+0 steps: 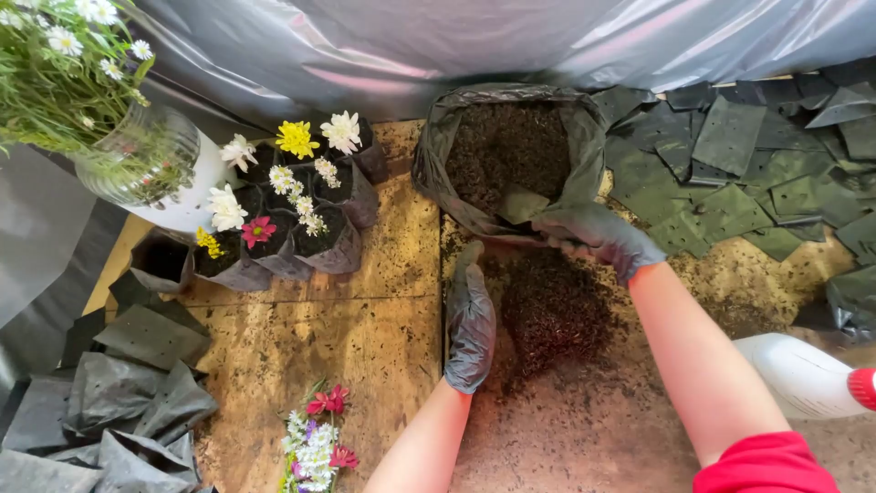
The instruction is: A person uses a trowel and a small scoop to transfer soil from a large bag into small black plastic seedling bags on a wooden workbench.
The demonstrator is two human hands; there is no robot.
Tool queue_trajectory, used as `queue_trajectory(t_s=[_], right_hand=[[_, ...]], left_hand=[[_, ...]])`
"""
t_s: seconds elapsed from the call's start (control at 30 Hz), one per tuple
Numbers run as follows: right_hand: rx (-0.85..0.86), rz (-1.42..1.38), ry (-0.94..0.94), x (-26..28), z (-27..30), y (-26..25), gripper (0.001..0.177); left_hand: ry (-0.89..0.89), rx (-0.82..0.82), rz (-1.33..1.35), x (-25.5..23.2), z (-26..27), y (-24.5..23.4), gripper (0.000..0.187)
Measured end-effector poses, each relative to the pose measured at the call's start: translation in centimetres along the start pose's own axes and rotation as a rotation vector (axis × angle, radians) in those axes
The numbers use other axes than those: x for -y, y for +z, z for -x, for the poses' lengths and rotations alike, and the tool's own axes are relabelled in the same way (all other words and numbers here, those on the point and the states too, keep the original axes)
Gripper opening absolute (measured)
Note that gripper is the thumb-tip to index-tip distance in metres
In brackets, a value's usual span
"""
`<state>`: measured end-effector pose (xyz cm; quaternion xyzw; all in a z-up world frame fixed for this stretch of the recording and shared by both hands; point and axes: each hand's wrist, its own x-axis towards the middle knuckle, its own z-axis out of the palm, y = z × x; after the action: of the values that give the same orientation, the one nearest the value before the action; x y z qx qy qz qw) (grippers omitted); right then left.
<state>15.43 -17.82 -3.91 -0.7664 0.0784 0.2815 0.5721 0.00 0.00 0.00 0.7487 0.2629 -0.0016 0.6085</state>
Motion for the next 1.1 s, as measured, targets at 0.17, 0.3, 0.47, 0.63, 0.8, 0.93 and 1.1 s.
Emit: queue_trajectory(t_s=[0.17,0.3,0.47,0.63,0.8,0.93,1.1], right_hand=[[0.218,-0.217,0.018,-4.8,-10.5,0.0,0.056],[0.174,-0.286,-0.067,-5.3,-10.6,1.1,0.052],[0.169,-0.369,-0.050,-5.5,-9.6,0.6,0.065],[0.184,-0.377,-0.059,-6.3,-11.5,-0.2,0.068],[0.144,-0.440,-0.094,-6.4,-11.8,0.9,0.069],[0.092,-0.412,-0.133,-5.8,-8.4,0.9,0.066],[0.007,-0.425,-0.163,-3.8,-0.4,0.2,0.059]], left_hand=[[-0.016,0.014,0.051,-0.1,-0.2,-0.1,0.067],[-0.026,0.045,0.119,-0.1,-0.3,-0.3,0.068],[-0.048,0.086,0.185,0.2,-0.6,-0.5,0.069],[-0.073,0.121,0.254,0.7,-0.7,-0.8,0.071],[-0.080,0.174,0.344,0.6,-0.5,-1.2,0.076],[-0.082,0.189,0.401,1.7,-1.1,-0.7,0.078],[-0.090,-0.089,0.261,3.5,-2.9,1.9,0.073]])
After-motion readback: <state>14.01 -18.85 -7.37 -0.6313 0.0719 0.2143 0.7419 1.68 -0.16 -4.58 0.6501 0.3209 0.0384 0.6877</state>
